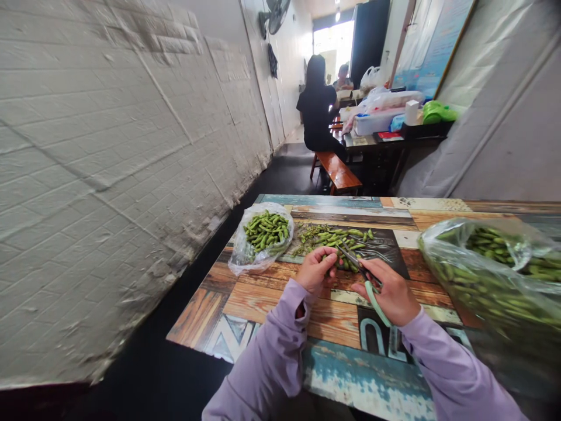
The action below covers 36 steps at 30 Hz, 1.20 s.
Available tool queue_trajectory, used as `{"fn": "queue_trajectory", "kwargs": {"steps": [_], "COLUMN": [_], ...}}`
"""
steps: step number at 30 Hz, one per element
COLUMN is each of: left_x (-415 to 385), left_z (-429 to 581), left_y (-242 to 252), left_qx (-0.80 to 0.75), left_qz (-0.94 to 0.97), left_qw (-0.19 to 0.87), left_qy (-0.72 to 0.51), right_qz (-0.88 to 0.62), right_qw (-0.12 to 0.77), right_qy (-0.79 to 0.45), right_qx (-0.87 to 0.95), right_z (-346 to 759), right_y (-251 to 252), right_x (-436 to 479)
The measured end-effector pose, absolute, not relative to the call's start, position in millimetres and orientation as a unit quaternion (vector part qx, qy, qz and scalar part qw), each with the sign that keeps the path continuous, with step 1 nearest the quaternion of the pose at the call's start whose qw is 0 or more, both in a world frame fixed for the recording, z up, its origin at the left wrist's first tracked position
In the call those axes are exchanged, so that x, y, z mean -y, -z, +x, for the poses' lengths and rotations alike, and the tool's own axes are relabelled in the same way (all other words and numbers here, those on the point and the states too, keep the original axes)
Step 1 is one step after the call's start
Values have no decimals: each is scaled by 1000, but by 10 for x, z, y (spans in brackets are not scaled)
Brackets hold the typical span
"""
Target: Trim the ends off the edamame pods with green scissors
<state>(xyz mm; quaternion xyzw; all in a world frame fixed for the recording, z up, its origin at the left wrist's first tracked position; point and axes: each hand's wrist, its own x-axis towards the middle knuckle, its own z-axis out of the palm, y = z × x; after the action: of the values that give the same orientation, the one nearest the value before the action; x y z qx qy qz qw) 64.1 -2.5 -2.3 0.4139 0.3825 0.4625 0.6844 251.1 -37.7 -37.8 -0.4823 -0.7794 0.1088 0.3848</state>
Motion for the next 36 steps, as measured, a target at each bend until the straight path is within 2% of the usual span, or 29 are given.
{"fn": "queue_trajectory", "kwargs": {"steps": [12, 25, 31, 36], "left_x": [29, 47, 21, 13], "left_z": [663, 669, 648, 650], "left_y": [124, 99, 102, 97], "left_qx": [-388, -383, -424, -405], "left_qz": [482, 498, 501, 419], "left_qw": [666, 660, 603, 659], "left_qy": [-416, -411, -453, -475], "right_qz": [-466, -457, -473, -496], "right_qw": [381, 368, 390, 401], "right_qy": [-162, -134, -101, -98], "right_qx": [781, 799, 784, 763], "right_z": [2468, 2489, 2523, 2531], "right_y": [351, 364, 368, 360], "right_x": [401, 383, 368, 360]}}
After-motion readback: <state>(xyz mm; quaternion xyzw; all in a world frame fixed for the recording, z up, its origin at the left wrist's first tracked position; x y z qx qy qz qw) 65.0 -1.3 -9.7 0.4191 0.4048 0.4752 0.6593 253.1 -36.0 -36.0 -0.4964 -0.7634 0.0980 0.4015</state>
